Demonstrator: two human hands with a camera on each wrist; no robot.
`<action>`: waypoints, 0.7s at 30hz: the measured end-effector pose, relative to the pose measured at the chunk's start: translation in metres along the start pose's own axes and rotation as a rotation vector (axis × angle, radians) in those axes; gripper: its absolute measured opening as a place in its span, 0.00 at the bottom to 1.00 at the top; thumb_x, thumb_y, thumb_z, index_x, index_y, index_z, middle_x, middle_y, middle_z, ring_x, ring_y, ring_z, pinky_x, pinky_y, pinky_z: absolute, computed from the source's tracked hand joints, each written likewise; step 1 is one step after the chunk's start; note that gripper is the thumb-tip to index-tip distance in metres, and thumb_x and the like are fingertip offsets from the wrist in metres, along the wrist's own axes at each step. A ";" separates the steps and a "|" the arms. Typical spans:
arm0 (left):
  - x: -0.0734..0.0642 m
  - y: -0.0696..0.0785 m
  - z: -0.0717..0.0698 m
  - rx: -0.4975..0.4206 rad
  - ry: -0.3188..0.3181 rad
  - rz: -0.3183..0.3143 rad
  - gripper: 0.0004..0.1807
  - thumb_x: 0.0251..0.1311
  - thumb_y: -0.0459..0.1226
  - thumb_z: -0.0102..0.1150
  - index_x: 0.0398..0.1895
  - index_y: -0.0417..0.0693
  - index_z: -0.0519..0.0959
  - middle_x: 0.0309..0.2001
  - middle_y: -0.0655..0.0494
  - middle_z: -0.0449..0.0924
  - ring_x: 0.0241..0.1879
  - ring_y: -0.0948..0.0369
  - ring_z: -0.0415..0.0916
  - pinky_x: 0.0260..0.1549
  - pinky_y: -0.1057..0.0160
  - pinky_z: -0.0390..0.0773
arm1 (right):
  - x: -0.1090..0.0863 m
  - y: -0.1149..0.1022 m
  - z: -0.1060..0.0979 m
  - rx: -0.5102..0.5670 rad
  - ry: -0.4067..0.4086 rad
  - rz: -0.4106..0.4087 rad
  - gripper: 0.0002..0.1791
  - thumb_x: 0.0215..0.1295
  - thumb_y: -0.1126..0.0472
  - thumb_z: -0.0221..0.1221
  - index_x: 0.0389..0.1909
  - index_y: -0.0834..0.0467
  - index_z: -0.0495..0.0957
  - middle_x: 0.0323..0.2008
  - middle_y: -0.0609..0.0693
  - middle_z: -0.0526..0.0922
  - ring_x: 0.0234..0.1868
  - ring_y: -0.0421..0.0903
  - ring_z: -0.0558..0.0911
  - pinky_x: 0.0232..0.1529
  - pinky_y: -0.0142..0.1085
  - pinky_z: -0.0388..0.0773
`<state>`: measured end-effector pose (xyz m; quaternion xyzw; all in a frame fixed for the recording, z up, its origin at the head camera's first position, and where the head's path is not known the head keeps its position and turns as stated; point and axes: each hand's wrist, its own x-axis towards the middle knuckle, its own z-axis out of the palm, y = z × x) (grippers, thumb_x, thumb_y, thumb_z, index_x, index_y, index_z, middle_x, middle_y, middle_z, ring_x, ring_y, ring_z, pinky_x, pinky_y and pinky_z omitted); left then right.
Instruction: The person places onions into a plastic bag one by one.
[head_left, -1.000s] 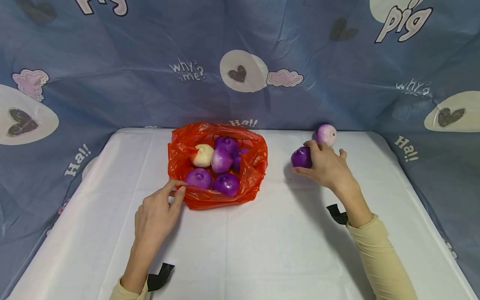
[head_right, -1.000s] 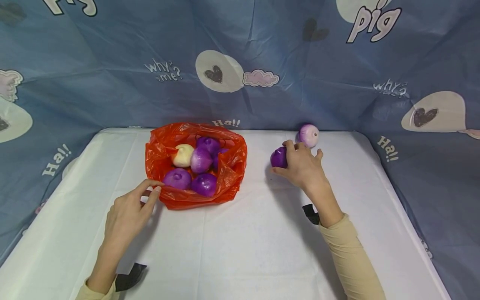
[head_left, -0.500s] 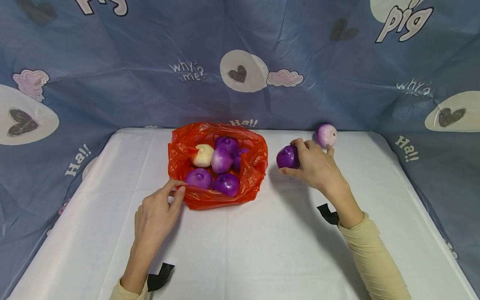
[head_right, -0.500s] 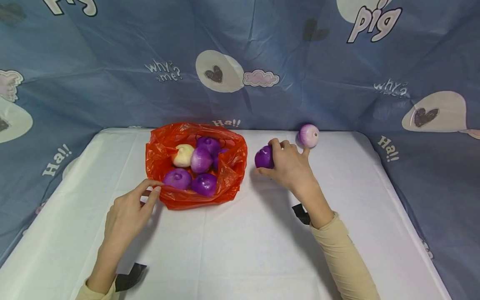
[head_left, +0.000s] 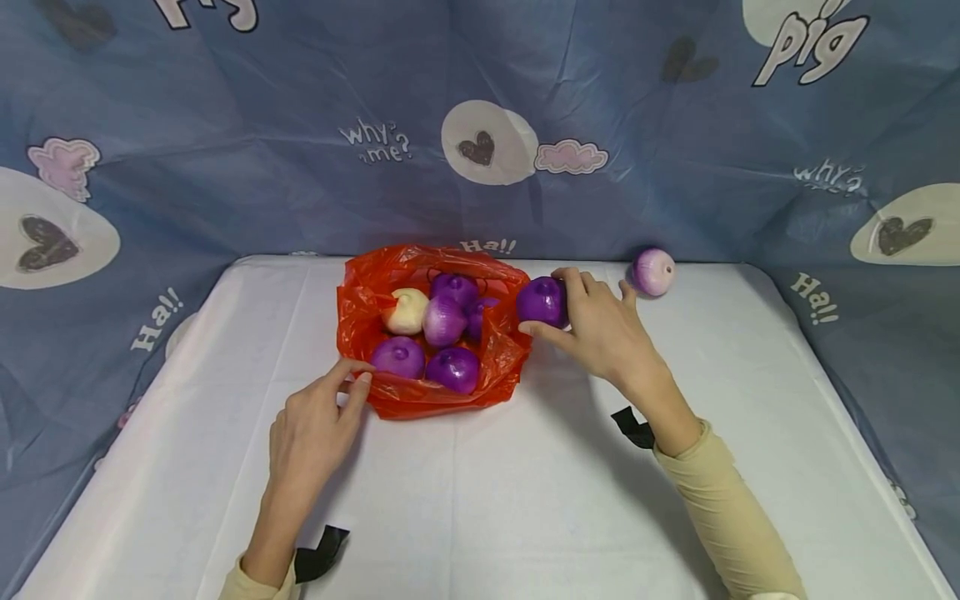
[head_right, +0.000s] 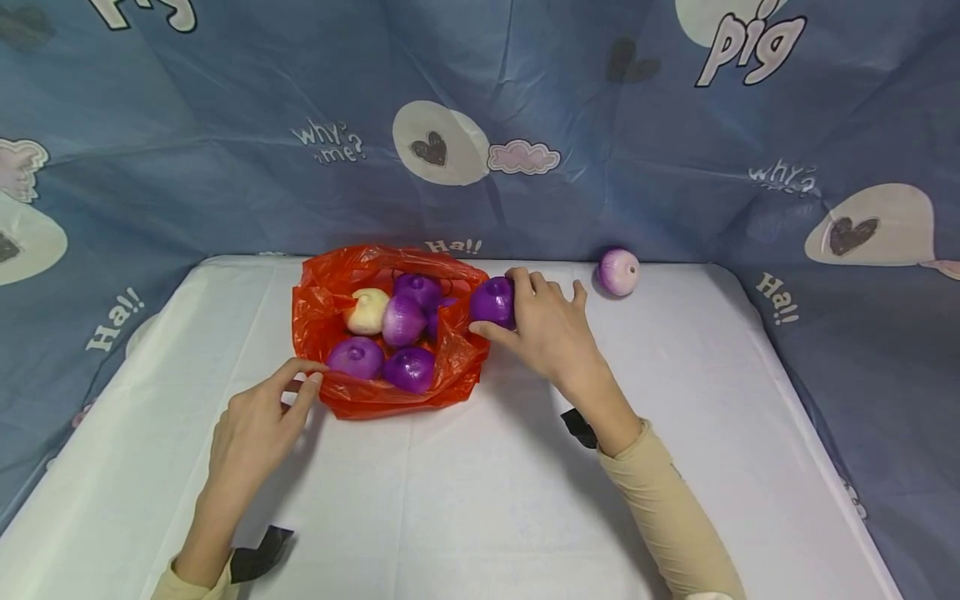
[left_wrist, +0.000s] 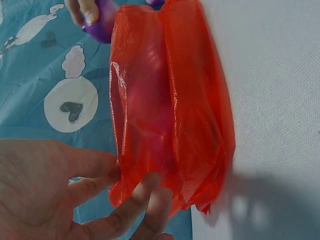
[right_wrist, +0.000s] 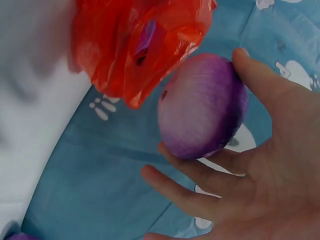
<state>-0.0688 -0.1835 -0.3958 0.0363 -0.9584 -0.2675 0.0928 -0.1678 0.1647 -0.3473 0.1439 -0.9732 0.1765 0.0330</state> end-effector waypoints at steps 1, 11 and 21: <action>0.000 0.000 0.000 0.000 -0.004 -0.002 0.12 0.79 0.47 0.58 0.55 0.58 0.86 0.44 0.44 0.92 0.26 0.52 0.84 0.18 0.61 0.70 | 0.001 -0.003 0.001 0.006 0.007 -0.002 0.50 0.66 0.26 0.65 0.74 0.59 0.66 0.64 0.62 0.82 0.67 0.61 0.81 0.76 0.77 0.54; 0.001 0.000 0.001 0.007 -0.003 0.003 0.12 0.79 0.47 0.57 0.55 0.58 0.86 0.44 0.45 0.92 0.29 0.50 0.87 0.19 0.61 0.72 | 0.006 -0.028 0.009 0.020 0.070 -0.074 0.51 0.66 0.24 0.63 0.76 0.55 0.65 0.68 0.58 0.81 0.70 0.59 0.79 0.75 0.75 0.58; 0.000 0.000 0.002 0.009 0.000 0.011 0.12 0.79 0.47 0.58 0.55 0.57 0.86 0.44 0.45 0.92 0.28 0.50 0.87 0.18 0.61 0.72 | 0.014 -0.048 0.016 0.037 0.084 -0.137 0.51 0.66 0.25 0.64 0.79 0.54 0.64 0.73 0.55 0.77 0.76 0.57 0.74 0.77 0.74 0.56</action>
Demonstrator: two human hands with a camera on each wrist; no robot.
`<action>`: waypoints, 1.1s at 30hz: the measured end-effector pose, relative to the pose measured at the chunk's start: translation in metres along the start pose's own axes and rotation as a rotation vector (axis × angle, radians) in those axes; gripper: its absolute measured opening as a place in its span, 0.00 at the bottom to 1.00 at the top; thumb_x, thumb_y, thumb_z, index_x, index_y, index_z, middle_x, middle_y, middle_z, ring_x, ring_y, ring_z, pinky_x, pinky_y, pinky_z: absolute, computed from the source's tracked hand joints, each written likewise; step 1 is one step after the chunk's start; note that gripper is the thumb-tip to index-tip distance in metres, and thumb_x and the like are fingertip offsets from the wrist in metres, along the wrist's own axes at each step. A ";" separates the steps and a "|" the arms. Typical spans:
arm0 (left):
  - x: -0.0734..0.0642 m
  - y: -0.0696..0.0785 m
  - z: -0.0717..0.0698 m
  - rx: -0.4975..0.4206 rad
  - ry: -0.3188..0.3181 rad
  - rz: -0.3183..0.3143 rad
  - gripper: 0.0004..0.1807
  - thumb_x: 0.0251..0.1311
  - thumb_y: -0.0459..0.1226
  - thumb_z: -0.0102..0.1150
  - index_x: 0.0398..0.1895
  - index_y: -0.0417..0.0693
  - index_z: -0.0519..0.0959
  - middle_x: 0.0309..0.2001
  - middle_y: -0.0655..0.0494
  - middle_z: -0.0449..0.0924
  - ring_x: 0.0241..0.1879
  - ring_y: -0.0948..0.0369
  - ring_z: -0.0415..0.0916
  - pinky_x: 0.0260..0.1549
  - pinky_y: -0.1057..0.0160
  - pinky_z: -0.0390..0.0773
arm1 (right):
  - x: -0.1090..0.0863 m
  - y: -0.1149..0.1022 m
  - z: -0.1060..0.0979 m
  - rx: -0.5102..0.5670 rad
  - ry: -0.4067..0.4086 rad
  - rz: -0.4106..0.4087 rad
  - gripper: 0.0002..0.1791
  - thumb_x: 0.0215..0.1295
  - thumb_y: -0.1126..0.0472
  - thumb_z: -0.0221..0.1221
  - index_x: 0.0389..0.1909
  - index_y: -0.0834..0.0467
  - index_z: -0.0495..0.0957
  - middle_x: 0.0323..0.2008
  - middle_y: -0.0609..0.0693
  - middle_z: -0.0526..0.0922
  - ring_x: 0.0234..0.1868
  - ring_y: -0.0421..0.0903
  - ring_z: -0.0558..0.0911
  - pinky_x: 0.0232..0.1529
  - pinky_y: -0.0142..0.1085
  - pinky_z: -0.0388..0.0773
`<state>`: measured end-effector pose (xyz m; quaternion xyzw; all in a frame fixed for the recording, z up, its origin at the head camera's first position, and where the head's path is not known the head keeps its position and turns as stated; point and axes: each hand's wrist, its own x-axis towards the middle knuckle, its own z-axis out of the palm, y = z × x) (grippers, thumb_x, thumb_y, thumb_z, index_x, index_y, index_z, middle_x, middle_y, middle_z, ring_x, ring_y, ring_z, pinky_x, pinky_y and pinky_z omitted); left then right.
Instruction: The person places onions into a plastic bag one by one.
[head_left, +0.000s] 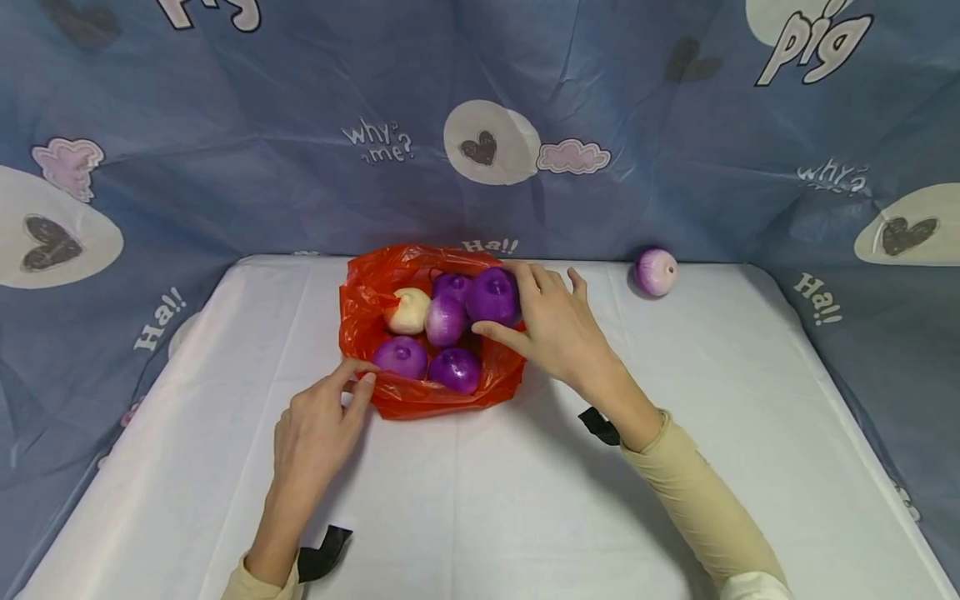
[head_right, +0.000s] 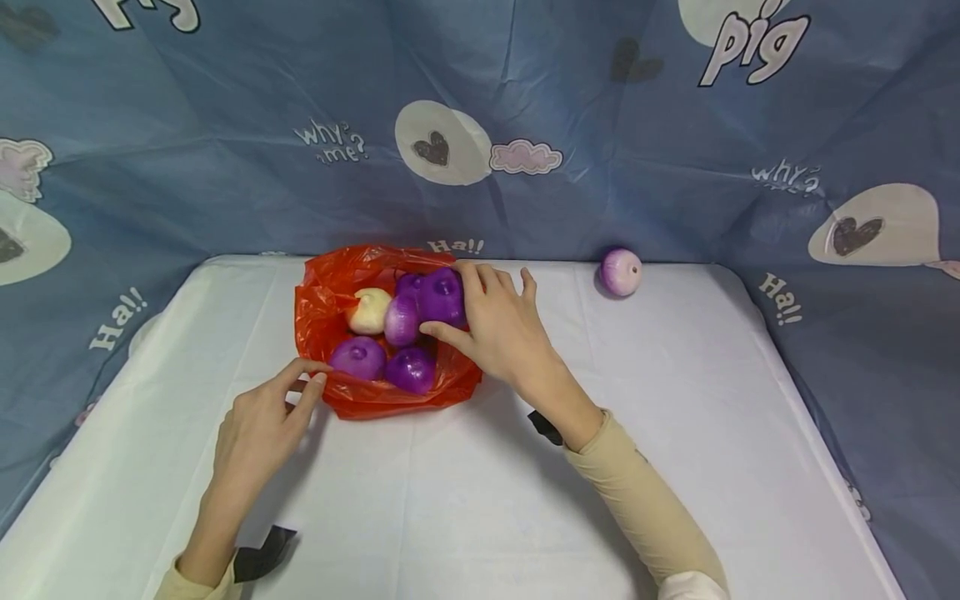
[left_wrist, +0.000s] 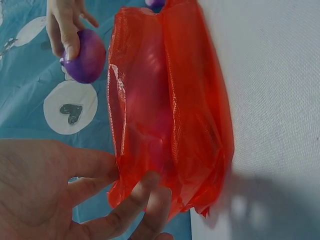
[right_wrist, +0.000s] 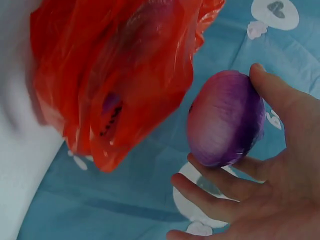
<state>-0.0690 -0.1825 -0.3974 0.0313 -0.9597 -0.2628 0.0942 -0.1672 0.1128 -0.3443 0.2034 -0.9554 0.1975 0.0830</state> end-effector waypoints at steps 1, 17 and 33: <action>0.000 0.000 0.000 -0.001 0.001 0.000 0.12 0.79 0.47 0.58 0.55 0.57 0.86 0.44 0.45 0.92 0.28 0.50 0.87 0.18 0.61 0.73 | 0.001 -0.001 0.002 -0.005 -0.005 -0.007 0.52 0.66 0.25 0.63 0.79 0.54 0.64 0.73 0.55 0.77 0.76 0.57 0.74 0.77 0.74 0.56; 0.000 0.000 -0.001 -0.005 0.008 0.005 0.11 0.79 0.45 0.57 0.54 0.57 0.86 0.43 0.46 0.92 0.27 0.52 0.86 0.18 0.61 0.71 | 0.010 -0.029 0.029 0.006 0.018 -0.124 0.47 0.68 0.27 0.63 0.76 0.52 0.65 0.68 0.53 0.78 0.73 0.57 0.74 0.78 0.71 0.56; 0.002 0.000 -0.003 -0.002 -0.004 0.011 0.12 0.79 0.45 0.57 0.56 0.56 0.86 0.44 0.44 0.92 0.29 0.50 0.88 0.18 0.62 0.72 | 0.021 -0.056 0.064 -0.027 -0.017 -0.249 0.48 0.69 0.26 0.61 0.79 0.49 0.62 0.73 0.53 0.76 0.80 0.59 0.70 0.81 0.73 0.53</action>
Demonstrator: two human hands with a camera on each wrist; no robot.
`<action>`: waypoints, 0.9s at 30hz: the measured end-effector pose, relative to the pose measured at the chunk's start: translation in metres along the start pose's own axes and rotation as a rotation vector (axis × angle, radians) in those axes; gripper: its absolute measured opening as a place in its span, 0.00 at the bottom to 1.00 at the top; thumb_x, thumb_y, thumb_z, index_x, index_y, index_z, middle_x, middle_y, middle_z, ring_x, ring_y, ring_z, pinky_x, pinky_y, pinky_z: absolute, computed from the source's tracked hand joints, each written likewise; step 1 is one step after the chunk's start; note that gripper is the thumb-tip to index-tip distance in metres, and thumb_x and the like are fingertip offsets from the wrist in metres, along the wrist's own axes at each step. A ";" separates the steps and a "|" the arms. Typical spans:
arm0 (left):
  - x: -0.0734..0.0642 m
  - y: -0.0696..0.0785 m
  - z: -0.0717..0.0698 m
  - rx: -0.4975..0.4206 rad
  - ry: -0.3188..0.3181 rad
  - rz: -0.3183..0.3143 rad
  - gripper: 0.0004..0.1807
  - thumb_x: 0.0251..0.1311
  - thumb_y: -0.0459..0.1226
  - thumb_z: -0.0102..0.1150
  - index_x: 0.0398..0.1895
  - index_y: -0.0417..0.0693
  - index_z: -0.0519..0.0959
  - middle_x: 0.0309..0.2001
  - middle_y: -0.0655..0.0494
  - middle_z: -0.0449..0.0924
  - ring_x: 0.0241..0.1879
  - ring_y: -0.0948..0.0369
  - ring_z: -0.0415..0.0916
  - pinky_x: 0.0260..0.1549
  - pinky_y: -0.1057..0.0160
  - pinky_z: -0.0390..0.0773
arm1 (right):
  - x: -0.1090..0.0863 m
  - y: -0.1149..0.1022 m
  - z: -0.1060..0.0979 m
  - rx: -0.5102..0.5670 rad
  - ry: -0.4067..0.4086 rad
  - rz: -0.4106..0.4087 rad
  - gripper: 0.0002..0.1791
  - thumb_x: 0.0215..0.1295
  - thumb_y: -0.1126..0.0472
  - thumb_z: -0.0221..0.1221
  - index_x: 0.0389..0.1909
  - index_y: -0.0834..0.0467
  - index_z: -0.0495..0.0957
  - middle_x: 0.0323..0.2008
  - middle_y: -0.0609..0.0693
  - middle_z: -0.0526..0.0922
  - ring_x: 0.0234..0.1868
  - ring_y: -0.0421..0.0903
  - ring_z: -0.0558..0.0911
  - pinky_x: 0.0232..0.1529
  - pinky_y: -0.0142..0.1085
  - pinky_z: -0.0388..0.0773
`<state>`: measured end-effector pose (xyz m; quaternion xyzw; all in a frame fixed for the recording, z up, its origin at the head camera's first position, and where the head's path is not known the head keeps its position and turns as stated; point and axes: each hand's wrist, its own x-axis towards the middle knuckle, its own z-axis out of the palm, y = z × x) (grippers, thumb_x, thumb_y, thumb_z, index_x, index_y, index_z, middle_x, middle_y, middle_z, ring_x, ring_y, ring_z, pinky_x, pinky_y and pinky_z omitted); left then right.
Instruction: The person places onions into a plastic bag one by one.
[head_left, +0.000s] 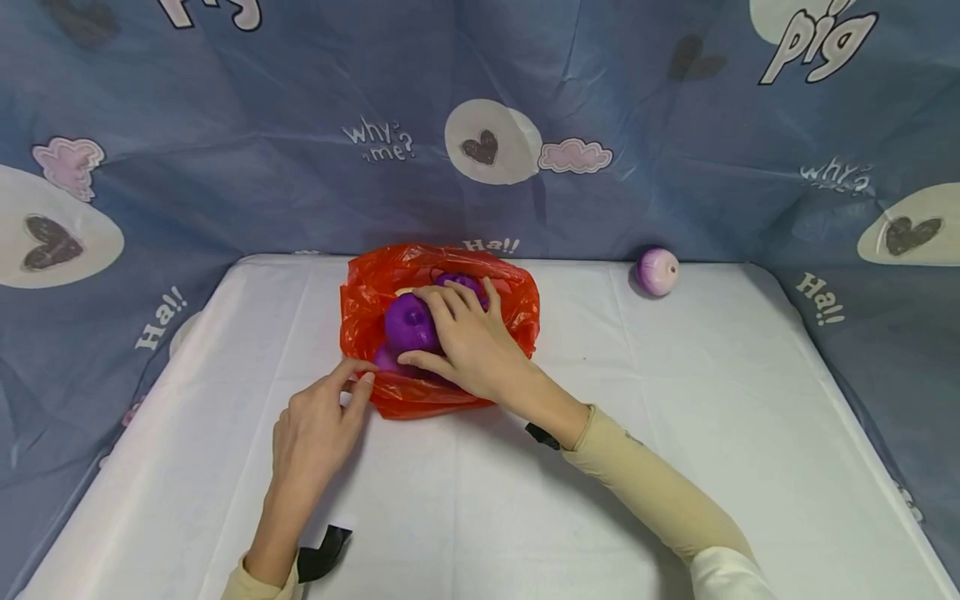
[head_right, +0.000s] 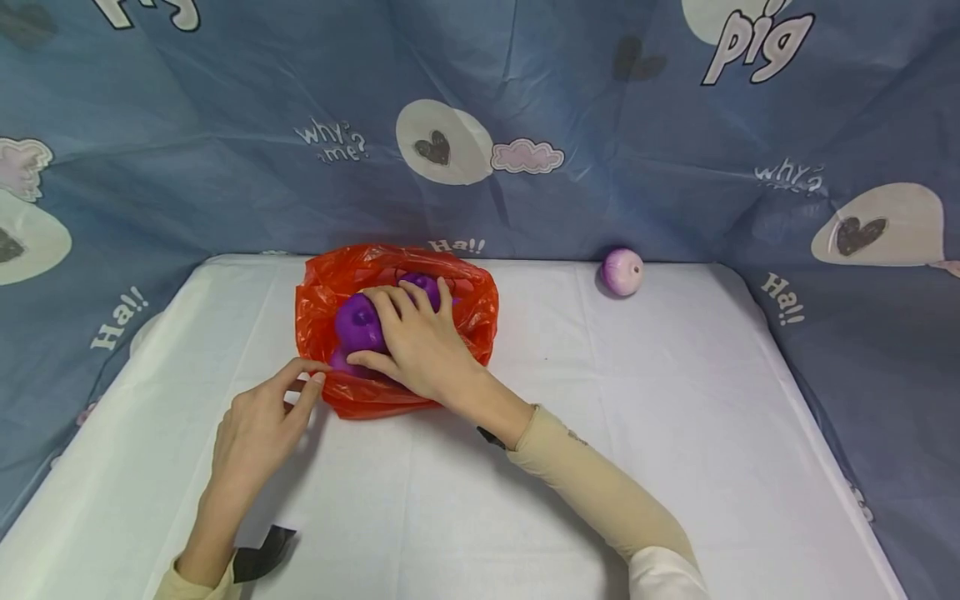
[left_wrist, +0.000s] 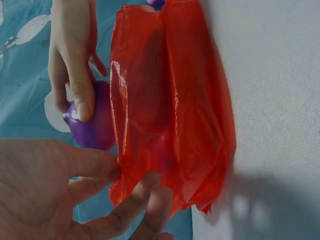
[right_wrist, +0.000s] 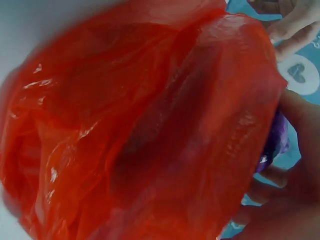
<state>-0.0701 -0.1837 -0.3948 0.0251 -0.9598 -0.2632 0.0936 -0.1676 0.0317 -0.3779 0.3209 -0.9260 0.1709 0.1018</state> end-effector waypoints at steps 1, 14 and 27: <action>0.000 0.000 0.000 -0.001 -0.003 -0.003 0.13 0.80 0.45 0.56 0.56 0.56 0.86 0.44 0.44 0.92 0.29 0.50 0.88 0.18 0.61 0.72 | 0.002 -0.001 0.001 -0.004 0.005 0.002 0.48 0.69 0.26 0.61 0.79 0.50 0.62 0.73 0.53 0.76 0.80 0.59 0.70 0.81 0.73 0.53; 0.000 -0.001 0.000 -0.003 -0.005 -0.006 0.13 0.80 0.45 0.56 0.56 0.55 0.86 0.44 0.44 0.92 0.30 0.48 0.89 0.18 0.61 0.73 | 0.012 -0.006 0.024 -0.140 0.020 -0.018 0.46 0.71 0.24 0.57 0.79 0.50 0.64 0.73 0.52 0.77 0.78 0.60 0.72 0.79 0.73 0.57; -0.001 -0.002 0.000 -0.001 0.006 -0.008 0.13 0.79 0.46 0.56 0.56 0.55 0.86 0.44 0.44 0.93 0.30 0.48 0.89 0.18 0.61 0.74 | 0.012 -0.005 0.031 -0.136 0.051 0.012 0.44 0.73 0.27 0.56 0.79 0.48 0.63 0.72 0.57 0.76 0.78 0.63 0.71 0.77 0.76 0.56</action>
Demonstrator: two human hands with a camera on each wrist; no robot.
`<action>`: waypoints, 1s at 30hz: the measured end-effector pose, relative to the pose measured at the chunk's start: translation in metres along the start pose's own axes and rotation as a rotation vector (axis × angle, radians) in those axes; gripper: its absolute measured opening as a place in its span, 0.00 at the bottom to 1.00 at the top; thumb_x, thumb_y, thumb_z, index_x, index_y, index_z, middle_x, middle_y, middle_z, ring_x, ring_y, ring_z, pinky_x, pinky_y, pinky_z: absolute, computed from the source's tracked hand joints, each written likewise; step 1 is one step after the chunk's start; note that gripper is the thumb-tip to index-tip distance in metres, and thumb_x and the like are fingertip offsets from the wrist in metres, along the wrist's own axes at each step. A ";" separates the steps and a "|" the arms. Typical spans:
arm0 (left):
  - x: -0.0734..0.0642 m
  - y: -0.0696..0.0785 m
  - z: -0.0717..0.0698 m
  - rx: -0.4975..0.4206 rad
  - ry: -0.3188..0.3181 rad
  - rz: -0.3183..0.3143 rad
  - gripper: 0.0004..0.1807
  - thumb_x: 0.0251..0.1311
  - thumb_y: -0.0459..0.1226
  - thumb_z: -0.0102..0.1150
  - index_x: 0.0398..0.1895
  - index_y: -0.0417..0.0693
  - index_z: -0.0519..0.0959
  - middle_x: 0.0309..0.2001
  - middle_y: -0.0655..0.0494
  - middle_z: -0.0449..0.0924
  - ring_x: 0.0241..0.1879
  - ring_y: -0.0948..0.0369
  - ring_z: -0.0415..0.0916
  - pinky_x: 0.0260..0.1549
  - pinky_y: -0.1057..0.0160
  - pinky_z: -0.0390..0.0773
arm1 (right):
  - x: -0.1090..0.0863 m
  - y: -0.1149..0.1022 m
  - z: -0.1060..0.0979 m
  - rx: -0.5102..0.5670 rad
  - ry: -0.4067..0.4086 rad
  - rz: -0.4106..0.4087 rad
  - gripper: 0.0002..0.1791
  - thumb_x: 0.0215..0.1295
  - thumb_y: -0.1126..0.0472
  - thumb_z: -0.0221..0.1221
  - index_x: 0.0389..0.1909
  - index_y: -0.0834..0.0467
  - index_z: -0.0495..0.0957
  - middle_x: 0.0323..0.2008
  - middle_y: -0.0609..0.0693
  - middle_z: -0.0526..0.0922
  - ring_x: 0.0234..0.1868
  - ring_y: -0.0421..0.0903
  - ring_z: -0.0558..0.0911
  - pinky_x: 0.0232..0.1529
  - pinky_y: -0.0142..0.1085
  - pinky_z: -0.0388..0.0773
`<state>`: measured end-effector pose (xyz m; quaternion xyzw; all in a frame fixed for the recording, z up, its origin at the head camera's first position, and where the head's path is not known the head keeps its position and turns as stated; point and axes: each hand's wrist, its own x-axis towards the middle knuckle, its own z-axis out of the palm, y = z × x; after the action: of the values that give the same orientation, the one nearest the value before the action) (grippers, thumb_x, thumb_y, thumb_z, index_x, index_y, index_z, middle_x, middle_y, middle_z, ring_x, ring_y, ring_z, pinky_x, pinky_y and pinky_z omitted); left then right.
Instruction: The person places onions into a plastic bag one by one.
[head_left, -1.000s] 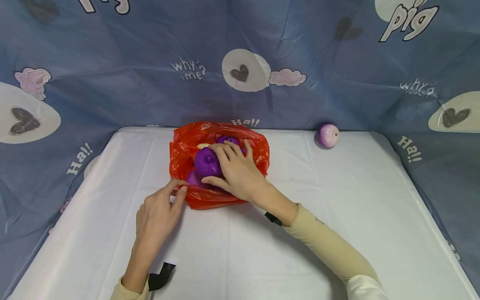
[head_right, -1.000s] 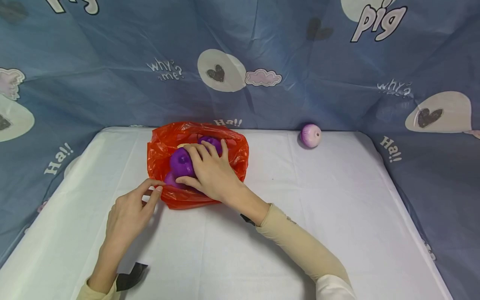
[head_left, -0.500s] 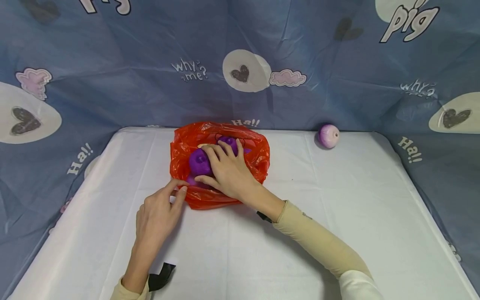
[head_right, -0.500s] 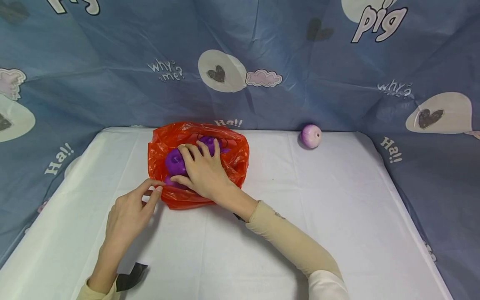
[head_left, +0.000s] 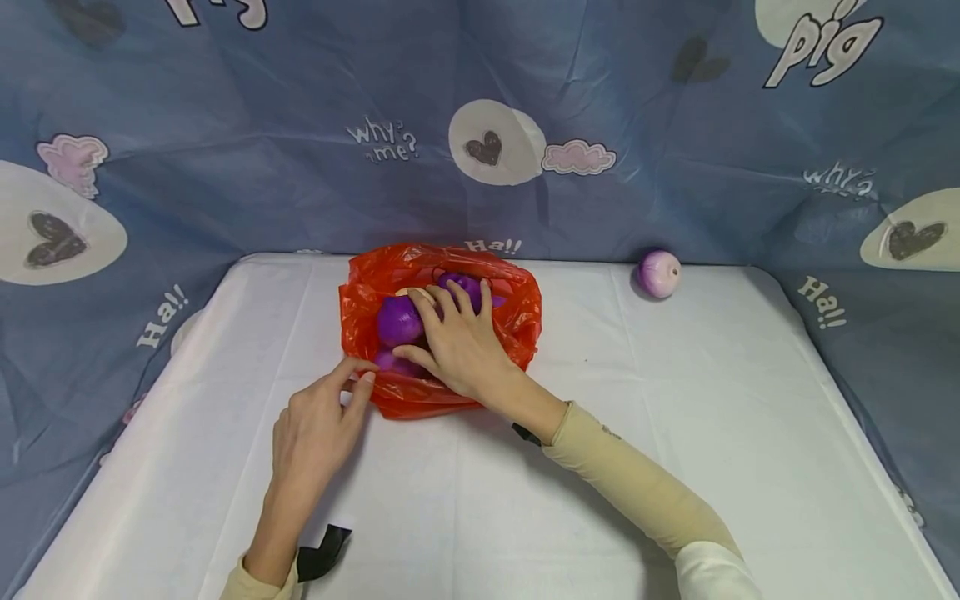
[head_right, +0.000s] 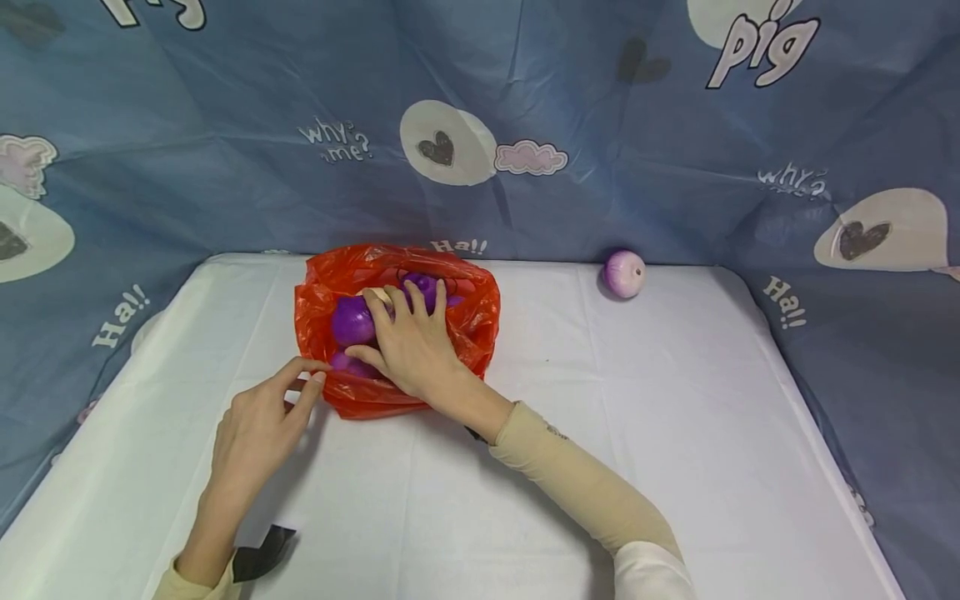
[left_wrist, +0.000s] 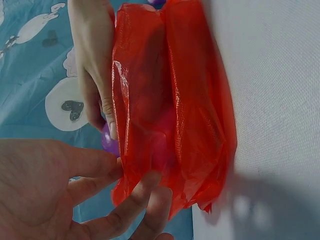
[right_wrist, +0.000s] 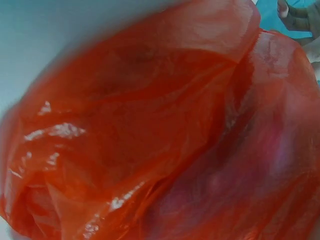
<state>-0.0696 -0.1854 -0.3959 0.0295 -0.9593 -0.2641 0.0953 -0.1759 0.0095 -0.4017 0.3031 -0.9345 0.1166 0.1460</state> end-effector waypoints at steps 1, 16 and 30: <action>0.000 0.000 0.000 0.000 -0.001 -0.001 0.13 0.79 0.46 0.56 0.56 0.55 0.86 0.44 0.44 0.93 0.30 0.48 0.88 0.19 0.61 0.73 | 0.000 0.000 0.000 -0.001 -0.004 0.004 0.43 0.74 0.27 0.56 0.79 0.48 0.63 0.72 0.57 0.76 0.78 0.63 0.71 0.77 0.76 0.56; 0.000 0.001 -0.001 -0.008 -0.003 -0.011 0.13 0.80 0.46 0.56 0.56 0.57 0.87 0.45 0.45 0.93 0.30 0.50 0.88 0.18 0.61 0.72 | -0.003 -0.001 -0.003 -0.004 -0.082 0.036 0.43 0.75 0.31 0.58 0.81 0.51 0.63 0.73 0.55 0.77 0.80 0.63 0.68 0.80 0.75 0.53; 0.000 0.001 0.000 -0.002 0.007 -0.010 0.12 0.79 0.46 0.57 0.54 0.58 0.87 0.44 0.46 0.92 0.28 0.51 0.87 0.18 0.61 0.71 | -0.011 0.021 -0.031 0.112 -0.060 0.132 0.37 0.78 0.36 0.57 0.79 0.50 0.66 0.74 0.55 0.74 0.81 0.61 0.66 0.80 0.75 0.48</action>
<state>-0.0693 -0.1848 -0.3955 0.0352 -0.9585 -0.2656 0.0972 -0.1742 0.0416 -0.3789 0.2521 -0.9484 0.1687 0.0928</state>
